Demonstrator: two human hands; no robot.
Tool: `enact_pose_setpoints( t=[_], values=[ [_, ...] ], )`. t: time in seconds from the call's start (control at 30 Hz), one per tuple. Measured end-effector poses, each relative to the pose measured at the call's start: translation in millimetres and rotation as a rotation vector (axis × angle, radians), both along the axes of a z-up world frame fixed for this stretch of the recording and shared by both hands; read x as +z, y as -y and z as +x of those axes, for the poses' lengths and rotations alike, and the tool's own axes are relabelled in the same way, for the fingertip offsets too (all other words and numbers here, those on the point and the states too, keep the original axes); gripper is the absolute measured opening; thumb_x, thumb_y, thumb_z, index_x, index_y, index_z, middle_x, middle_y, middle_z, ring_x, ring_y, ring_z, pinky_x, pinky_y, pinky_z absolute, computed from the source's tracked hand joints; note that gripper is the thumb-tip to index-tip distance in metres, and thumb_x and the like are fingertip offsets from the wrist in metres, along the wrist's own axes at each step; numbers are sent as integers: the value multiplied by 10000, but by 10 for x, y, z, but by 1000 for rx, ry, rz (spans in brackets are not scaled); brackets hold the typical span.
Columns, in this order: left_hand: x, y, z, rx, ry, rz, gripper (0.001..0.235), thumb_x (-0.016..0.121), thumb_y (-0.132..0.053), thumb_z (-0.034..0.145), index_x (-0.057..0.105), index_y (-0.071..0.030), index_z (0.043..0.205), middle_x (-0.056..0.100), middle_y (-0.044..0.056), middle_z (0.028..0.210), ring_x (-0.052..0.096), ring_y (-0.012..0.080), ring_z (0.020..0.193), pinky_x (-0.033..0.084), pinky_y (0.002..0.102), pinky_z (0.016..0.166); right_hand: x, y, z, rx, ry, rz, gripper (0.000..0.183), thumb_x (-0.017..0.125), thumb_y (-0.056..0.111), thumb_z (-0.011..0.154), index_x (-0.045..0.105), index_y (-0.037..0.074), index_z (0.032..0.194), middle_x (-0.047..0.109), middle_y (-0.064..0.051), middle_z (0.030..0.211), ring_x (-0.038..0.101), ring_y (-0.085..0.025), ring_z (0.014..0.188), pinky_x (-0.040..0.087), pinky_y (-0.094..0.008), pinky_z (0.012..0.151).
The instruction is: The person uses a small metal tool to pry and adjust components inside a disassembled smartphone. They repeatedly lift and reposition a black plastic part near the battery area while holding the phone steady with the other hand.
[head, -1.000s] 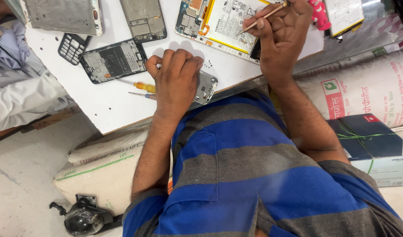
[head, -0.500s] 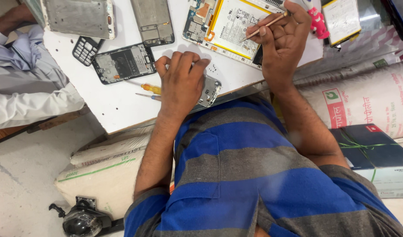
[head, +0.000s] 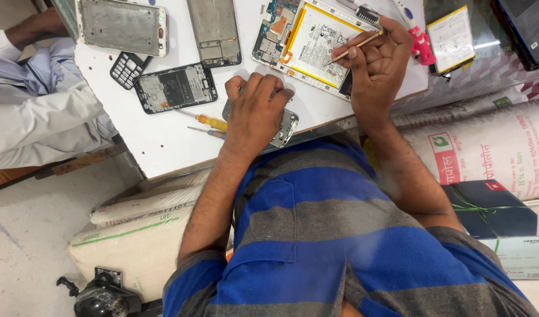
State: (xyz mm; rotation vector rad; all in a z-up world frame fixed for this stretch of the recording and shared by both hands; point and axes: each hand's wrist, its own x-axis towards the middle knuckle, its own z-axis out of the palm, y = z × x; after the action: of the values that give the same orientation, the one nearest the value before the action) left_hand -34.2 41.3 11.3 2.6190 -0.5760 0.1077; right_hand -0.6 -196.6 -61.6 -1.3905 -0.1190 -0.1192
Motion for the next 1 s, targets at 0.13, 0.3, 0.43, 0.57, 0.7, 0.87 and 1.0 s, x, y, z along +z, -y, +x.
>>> enact_pose_setpoints(
  t=[0.13,0.3,0.43,0.57,0.7,0.87,1.0],
  values=[
    [-5,-20,-28,-24,28,12,164,714,-83,931,770,-149,1070,630,-32,1037,585,154,1050,344,439,982,-8,-2,12,0,17,-17,441,553,-109,1213,266,49,1508,621,-155,1215,742,-222,1100,672,-318,967],
    [-20,-47,-38,-29,13,12,166,713,-83,916,771,-159,1053,649,-31,1067,594,156,1088,344,453,998,-15,-5,12,-5,4,-4,445,558,-112,1206,271,47,1505,618,-157,1212,743,-222,1083,668,-315,956],
    [-30,-49,-28,-23,19,3,180,715,-69,924,774,-158,1069,648,-32,1066,594,156,1096,342,451,1005,-24,3,12,5,13,-14,442,555,-109,1211,269,50,1509,617,-156,1211,741,-223,1091,670,-321,968],
    [-29,-27,-18,-39,14,3,212,707,-62,905,777,-174,1070,639,-35,1087,585,150,1118,337,452,1017,-24,4,12,5,24,-20,444,556,-109,1209,270,48,1510,618,-157,1214,742,-226,1089,675,-330,975],
    [-20,-5,-27,-51,16,35,175,709,-75,910,781,-189,1021,625,-36,1092,576,143,1129,332,457,1034,-18,-8,17,5,28,-6,435,547,-108,1208,277,46,1512,619,-156,1206,749,-228,1080,670,-323,953],
    [-15,-18,-43,-45,12,40,159,717,-80,897,783,-188,991,631,-32,1092,576,147,1133,327,460,1035,-23,1,17,4,32,-11,439,550,-111,1207,273,47,1509,617,-155,1211,745,-223,1082,675,-328,971],
    [-26,-49,-58,-28,6,12,191,721,-57,896,783,-186,1023,641,-37,1097,585,148,1125,332,450,1028,-33,6,13,14,36,-23,442,547,-115,1209,270,51,1511,615,-156,1215,741,-217,1088,663,-312,964]
  ],
)
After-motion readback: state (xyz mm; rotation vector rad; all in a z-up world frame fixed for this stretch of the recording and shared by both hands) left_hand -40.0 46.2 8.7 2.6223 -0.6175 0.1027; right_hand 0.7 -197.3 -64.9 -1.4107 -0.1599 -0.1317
